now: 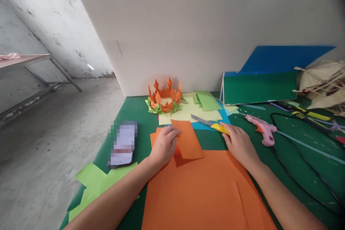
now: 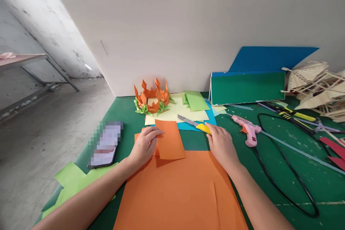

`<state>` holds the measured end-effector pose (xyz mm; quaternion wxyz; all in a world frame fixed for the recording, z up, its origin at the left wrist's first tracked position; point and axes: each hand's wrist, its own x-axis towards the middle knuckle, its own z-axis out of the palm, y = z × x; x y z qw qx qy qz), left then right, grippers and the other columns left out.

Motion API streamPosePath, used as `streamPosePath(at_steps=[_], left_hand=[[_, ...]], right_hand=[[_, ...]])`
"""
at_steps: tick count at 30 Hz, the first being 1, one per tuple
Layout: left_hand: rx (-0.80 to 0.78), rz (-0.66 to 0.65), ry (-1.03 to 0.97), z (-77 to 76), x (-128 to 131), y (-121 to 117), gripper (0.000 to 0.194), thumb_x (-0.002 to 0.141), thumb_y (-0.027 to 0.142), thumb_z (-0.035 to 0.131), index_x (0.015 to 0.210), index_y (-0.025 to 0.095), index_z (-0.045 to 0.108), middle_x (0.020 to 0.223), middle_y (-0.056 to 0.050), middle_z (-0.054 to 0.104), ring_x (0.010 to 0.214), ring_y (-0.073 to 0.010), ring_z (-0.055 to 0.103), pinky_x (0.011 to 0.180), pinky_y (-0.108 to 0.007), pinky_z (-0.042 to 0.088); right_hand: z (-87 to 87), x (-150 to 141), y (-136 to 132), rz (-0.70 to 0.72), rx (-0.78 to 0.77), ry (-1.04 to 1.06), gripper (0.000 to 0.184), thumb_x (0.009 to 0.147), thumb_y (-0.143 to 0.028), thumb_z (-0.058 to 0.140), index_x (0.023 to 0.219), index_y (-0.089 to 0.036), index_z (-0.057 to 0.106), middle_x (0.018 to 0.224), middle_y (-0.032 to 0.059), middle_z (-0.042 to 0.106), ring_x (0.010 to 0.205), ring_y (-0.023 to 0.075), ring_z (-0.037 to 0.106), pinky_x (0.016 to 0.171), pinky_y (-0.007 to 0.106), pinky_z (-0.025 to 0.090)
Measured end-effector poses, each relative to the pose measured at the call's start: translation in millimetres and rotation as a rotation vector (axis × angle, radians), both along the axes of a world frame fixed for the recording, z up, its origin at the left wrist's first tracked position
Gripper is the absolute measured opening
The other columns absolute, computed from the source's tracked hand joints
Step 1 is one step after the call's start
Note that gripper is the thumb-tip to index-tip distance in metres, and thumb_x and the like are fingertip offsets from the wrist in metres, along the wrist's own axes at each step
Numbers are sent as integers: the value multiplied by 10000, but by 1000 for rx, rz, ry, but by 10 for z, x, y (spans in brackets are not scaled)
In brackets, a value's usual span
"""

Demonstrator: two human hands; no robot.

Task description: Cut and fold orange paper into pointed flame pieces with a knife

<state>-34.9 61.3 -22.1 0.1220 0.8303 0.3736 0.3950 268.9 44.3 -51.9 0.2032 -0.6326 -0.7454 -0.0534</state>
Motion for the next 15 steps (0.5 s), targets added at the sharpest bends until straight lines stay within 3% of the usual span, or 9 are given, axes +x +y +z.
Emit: streamPosePath(at_steps=[4, 10, 15], left_hand=[[-14, -38, 117, -18, -34, 23, 320, 895, 41, 389, 1046, 169, 640, 998, -87, 647, 912, -199, 597, 825, -344, 505], [-7, -58, 255, -39, -54, 53, 227, 963, 193, 490, 941, 186, 716, 884, -77, 684, 834, -210, 568, 736, -329, 484], [-169, -1, 181, -2, -53, 42, 147, 847, 278, 697, 724, 201, 716, 742, -29, 685, 755, -191, 570, 720, -324, 447]], right_hand=[[12, 20, 5, -46, 27, 22, 451, 975, -243, 292, 1348, -110, 506, 1177, 201, 615, 1068, 339, 580, 852, 479, 509], [107, 76, -37, -57, 101, 141, 437, 948, -234, 312, 1285, -165, 582, 1134, 170, 614, 1021, 333, 588, 822, 479, 507], [125, 102, -54, -43, 58, 279, 449, 892, -186, 309, 1194, -217, 639, 1104, 122, 642, 992, 310, 602, 772, 425, 505]])
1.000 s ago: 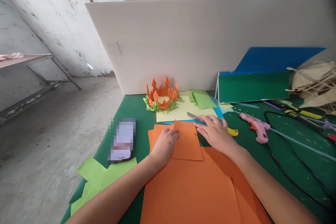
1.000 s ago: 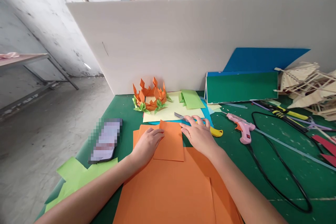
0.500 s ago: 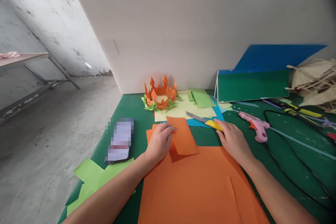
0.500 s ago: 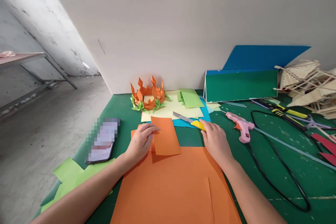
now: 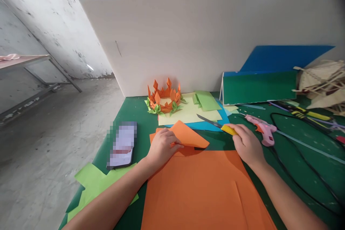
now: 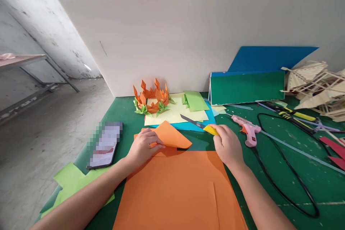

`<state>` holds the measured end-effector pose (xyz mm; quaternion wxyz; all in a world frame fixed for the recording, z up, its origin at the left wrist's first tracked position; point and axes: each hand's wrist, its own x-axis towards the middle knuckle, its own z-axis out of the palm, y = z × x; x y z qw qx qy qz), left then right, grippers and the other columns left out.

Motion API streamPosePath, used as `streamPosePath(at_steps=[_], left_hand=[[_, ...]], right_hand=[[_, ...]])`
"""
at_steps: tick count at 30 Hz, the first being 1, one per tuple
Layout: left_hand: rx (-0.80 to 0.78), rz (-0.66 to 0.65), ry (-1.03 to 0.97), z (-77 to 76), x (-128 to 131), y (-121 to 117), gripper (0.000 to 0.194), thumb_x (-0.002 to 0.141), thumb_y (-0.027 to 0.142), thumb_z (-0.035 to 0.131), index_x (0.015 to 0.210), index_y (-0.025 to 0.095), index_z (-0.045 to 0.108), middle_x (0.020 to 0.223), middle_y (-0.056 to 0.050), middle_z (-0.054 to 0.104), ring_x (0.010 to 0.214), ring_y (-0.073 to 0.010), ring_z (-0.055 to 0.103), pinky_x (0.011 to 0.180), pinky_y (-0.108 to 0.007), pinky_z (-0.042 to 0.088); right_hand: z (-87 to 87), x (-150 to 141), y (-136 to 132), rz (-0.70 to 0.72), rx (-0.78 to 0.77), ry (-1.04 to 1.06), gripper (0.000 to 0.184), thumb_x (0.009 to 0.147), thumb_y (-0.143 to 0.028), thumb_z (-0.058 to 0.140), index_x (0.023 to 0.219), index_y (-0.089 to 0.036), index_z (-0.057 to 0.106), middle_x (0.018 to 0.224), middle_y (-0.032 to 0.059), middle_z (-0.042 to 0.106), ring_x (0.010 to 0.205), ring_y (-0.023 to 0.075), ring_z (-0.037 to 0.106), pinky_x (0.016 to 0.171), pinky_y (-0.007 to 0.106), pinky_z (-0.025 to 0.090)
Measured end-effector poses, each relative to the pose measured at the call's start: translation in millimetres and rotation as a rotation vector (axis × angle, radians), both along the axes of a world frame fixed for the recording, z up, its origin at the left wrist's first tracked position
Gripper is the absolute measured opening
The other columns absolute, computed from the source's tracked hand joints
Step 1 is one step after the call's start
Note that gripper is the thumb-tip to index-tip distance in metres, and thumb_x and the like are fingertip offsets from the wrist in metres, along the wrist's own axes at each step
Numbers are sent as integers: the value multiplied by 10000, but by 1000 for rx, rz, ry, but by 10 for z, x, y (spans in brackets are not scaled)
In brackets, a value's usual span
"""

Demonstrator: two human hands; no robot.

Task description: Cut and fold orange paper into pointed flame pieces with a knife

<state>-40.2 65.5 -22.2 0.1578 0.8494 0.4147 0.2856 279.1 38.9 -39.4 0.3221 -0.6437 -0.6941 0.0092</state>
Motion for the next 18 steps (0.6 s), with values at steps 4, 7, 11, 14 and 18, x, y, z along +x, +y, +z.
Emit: streamPosePath(at_steps=[4, 7, 11, 14, 18], left_hand=[[-343, 114, -124, 7, 16, 16, 359, 727, 470, 768, 580, 177, 620, 644, 9, 627, 608, -141, 535, 561, -256, 393], [-461, 125, -184, -4, 22, 45, 426, 722, 534, 736, 559, 170, 585, 612, 23, 584, 554, -114, 485, 507, -233, 336], [-469, 112, -206, -27, 24, 82, 510, 822, 562, 609, 511, 173, 500, 532, 33, 512, 520, -105, 434, 508, -234, 306], [-452, 110, -179, -53, 30, 99, 544, 891, 554, 500, 501, 183, 428, 492, 35, 469, 498, -107, 416, 506, -242, 290], [-422, 110, -136, -78, 55, 89, 508, 887, 487, 528, 504, 184, 390, 526, 27, 473, 536, -118, 434, 527, -247, 293]], right_hand=[[-35, 47, -8, 62, -2, 155, 451, 846, -162, 314, 1123, -250, 659, 1070, 80, 664, 982, 286, 622, 763, 377, 500], [-55, 64, -6, 118, -12, 228, 396, 834, -165, 323, 1036, -242, 655, 1064, 75, 659, 997, 276, 621, 785, 359, 495], [-53, 53, -5, 171, -17, 263, 348, 826, -165, 332, 982, -236, 635, 1056, 78, 650, 1009, 272, 614, 817, 357, 486], [-44, 40, -7, 165, -19, 278, 345, 827, -168, 336, 984, -238, 635, 1058, 79, 652, 1018, 277, 613, 824, 366, 489], [-19, 26, -20, 161, -13, 288, 340, 830, -164, 336, 980, -239, 632, 1050, 80, 656, 1009, 279, 618, 826, 376, 493]])
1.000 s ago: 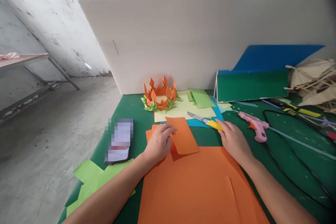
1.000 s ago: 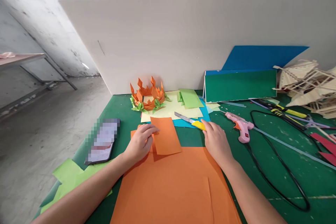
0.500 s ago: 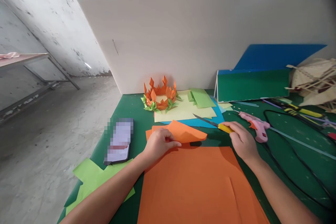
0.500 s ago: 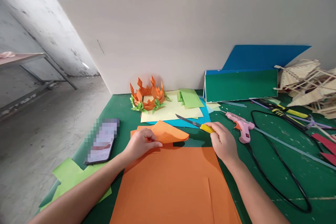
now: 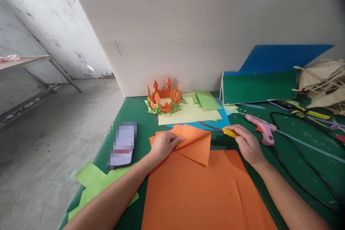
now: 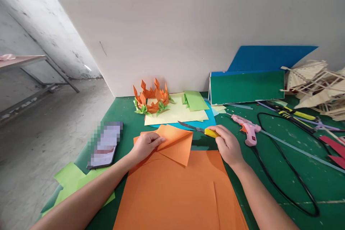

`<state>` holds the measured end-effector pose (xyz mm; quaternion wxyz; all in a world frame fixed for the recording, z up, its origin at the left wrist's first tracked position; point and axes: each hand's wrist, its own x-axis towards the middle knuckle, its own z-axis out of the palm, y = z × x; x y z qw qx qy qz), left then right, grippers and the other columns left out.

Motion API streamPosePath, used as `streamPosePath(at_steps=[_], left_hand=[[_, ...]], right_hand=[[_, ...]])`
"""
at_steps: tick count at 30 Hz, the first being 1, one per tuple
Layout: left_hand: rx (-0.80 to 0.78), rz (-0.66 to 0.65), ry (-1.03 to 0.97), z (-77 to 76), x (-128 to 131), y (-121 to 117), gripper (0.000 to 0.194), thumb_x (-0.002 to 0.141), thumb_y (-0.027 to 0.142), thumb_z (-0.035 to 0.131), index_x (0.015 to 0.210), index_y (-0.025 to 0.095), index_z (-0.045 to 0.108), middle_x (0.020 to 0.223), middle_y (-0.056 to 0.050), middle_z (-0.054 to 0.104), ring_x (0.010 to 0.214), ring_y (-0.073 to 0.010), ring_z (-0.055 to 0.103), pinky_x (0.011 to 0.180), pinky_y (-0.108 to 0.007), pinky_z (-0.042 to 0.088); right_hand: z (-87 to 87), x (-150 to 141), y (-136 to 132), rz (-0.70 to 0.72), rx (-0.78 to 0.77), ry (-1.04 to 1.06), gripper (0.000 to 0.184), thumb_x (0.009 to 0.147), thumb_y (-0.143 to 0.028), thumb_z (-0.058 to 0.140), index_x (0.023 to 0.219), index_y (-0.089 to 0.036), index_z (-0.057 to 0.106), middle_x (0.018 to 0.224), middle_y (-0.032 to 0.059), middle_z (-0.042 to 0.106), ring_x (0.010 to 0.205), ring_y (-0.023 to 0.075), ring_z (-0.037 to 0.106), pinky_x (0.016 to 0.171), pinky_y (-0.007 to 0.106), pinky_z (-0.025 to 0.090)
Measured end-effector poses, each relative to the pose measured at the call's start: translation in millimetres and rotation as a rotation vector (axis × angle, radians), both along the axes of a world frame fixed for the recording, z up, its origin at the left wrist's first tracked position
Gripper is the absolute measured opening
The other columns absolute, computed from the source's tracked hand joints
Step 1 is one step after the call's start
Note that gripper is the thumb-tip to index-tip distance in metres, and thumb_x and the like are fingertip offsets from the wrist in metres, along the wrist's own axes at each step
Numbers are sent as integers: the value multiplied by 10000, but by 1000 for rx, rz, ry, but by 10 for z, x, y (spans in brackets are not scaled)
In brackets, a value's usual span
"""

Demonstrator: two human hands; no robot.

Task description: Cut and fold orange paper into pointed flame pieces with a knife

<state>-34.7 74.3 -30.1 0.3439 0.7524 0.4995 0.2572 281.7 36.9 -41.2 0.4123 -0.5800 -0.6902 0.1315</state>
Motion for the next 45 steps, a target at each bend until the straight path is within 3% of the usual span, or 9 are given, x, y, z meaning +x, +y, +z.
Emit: streamPosePath(at_steps=[4, 9, 16, 21, 24, 30, 39, 45], left_hand=[[98, -12, 39, 14, 30, -37, 391, 896, 407, 542, 579, 185, 484, 624, 15, 556, 596, -132, 486, 555, -247, 330], [297, -44, 22, 49, 43, -68, 310, 939, 332, 512, 671, 191, 578, 760, -25, 629, 755, -170, 555, 713, -291, 428], [394, -178, -36, 11, 70, -87, 255, 954, 290, 521, 765, 199, 666, 1149, -73, 668, 1116, -224, 590, 948, -374, 484], [327, -214, 47, 99, 47, -142, 292, 976, 393, 466, 838, 197, 632, 1282, -86, 614, 1214, -249, 545, 1016, -427, 459], [295, -193, 144, 122, 41, -167, 324, 1001, 429, 385, 1046, 196, 605, 1435, -108, 494, 1275, -255, 506, 1027, -430, 458], [346, -269, 472, 33, 86, -146, 513, 989, 426, 417, 1433, 169, 416, 1561, -111, 347, 1442, -305, 303, 1184, -489, 271], [326, -375, 529, 51, 35, -150, 570, 1021, 474, 269, 1527, 212, 271, 1601, -47, 239, 1492, -265, 171, 1216, -493, 172], [349, -426, 501, 49, -5, -146, 534, 1018, 427, 298, 1505, 206, 319, 1596, -66, 264, 1488, -264, 191, 1217, -494, 164]], right_hand=[[62, 9, -31, 97, 58, -50, 351, 849, -164, 340, 1007, -240, 644, 1064, 86, 646, 1013, 279, 609, 841, 390, 493], [101, 51, -40, 252, 71, -328, 425, 859, -168, 368, 1152, -255, 664, 1081, 80, 655, 1016, 284, 597, 862, 426, 475], [96, 18, -1, 270, 18, -548, 509, 907, -164, 364, 1351, -301, 571, 1061, 78, 645, 964, 258, 598, 790, 404, 464], [81, -27, 8, 277, 44, -583, 518, 929, -150, 368, 1393, -319, 522, 1099, 76, 630, 1025, 256, 585, 840, 416, 447], [49, -48, 17, 286, 64, -578, 524, 945, -149, 368, 1418, -341, 485, 1134, 71, 625, 1071, 256, 576, 884, 427, 441], [15, -131, 43, 319, 67, -599, 480, 983, -227, 422, 1442, -367, 444, 1200, 62, 625, 1085, 255, 574, 936, 452, 425], [-43, -100, 98, 250, 114, -637, 405, 1012, -224, 405, 1362, -364, 552, 1115, 81, 640, 1022, 258, 583, 826, 416, 426], [-26, -51, 68, 234, 111, -619, 397, 1018, -242, 404, 1367, -365, 545, 1089, 75, 645, 1020, 246, 590, 816, 394, 427]])
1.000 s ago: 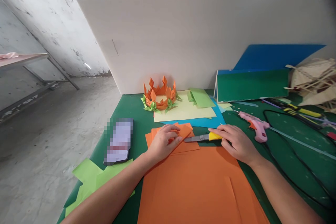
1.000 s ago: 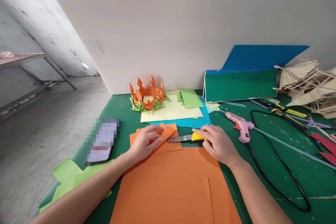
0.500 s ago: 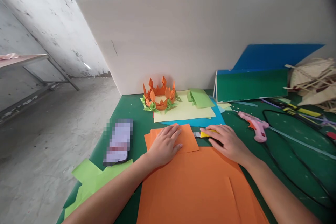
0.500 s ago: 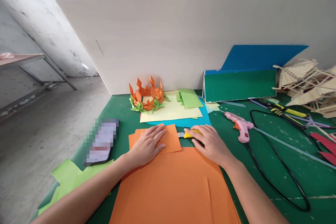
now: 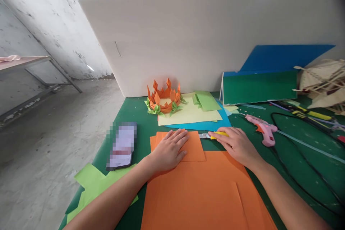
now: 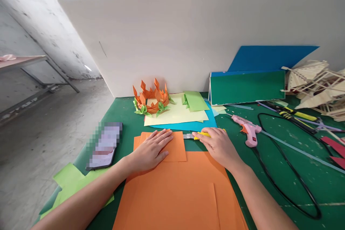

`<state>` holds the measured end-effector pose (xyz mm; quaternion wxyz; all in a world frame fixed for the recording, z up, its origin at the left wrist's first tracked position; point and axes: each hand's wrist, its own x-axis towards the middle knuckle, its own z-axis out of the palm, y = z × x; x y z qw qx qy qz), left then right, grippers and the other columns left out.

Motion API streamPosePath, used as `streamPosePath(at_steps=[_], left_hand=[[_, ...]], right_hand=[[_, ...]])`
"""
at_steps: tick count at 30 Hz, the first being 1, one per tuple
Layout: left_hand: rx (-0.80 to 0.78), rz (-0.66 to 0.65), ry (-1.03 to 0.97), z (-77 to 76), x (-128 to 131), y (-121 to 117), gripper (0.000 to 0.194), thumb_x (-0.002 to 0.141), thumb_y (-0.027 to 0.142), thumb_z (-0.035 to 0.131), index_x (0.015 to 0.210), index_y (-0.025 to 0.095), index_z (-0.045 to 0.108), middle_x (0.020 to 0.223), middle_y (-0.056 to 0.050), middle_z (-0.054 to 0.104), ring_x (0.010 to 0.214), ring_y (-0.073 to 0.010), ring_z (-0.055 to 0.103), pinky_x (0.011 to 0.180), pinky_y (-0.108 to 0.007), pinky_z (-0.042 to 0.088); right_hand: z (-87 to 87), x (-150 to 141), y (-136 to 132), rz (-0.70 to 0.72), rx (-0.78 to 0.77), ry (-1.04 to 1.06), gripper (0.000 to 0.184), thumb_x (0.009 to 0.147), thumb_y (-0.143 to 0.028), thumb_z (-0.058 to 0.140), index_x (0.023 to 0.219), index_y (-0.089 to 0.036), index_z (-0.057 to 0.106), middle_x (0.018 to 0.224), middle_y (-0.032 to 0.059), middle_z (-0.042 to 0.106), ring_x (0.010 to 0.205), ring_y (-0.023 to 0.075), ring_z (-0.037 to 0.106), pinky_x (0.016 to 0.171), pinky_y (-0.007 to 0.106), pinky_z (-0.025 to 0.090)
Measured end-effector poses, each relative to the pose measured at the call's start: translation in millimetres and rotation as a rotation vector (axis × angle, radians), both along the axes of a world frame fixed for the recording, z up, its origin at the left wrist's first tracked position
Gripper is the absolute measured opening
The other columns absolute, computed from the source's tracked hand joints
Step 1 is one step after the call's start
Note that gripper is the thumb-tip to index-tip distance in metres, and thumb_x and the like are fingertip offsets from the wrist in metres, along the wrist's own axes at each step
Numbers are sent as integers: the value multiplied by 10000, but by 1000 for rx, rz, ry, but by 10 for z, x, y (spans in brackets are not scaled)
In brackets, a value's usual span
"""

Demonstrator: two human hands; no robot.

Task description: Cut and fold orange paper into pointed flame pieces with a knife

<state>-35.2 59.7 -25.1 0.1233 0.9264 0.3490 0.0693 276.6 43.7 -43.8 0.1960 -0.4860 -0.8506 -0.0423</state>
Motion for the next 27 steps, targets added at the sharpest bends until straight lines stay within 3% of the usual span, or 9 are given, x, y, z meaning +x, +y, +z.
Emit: streamPosePath(at_steps=[7, 15, 22, 27], left_hand=[[10, 31, -12, 46, 59, -38, 474, 1031, 413, 275, 1431, 192, 403, 1562, -76, 354, 1471, -253, 253, 1207, -489, 206], [17, -52, 33, 22, 8, 13, 517, 1030, 448, 269, 1468, 191, 368, 1603, -75, 236, 1489, -244, 189, 1219, -476, 162], [-14, -101, 91, 24, 4, 40, 554, 1038, 449, 188, 1543, 222, 226, 1618, -33, 154, 1503, -238, 102, 1223, -475, 76], [21, -126, 60, -8, -7, 48, 540, 1042, 434, 183, 1550, 252, 195, 1612, -9, 186, 1503, -221, 107, 1226, -445, 60]], right_hand=[[-7, -83, -8, 4, -41, -27, 412, 1013, -242, 400, 1390, -357, 521, 1125, 77, 637, 1012, 244, 588, 818, 398, 439], [-11, 45, 9, -28, -39, -65, 418, 1007, -216, 390, 1366, -359, 552, 1131, 84, 629, 1032, 265, 577, 815, 407, 433], [8, -4, 6, -26, 2, -90, 406, 1005, -220, 410, 1356, -355, 564, 1124, 85, 633, 1023, 258, 582, 823, 401, 419], [-19, 12, 56, -25, 34, -104, 430, 1000, -190, 396, 1341, -382, 574, 1115, 72, 654, 1022, 253, 594, 803, 383, 419]])
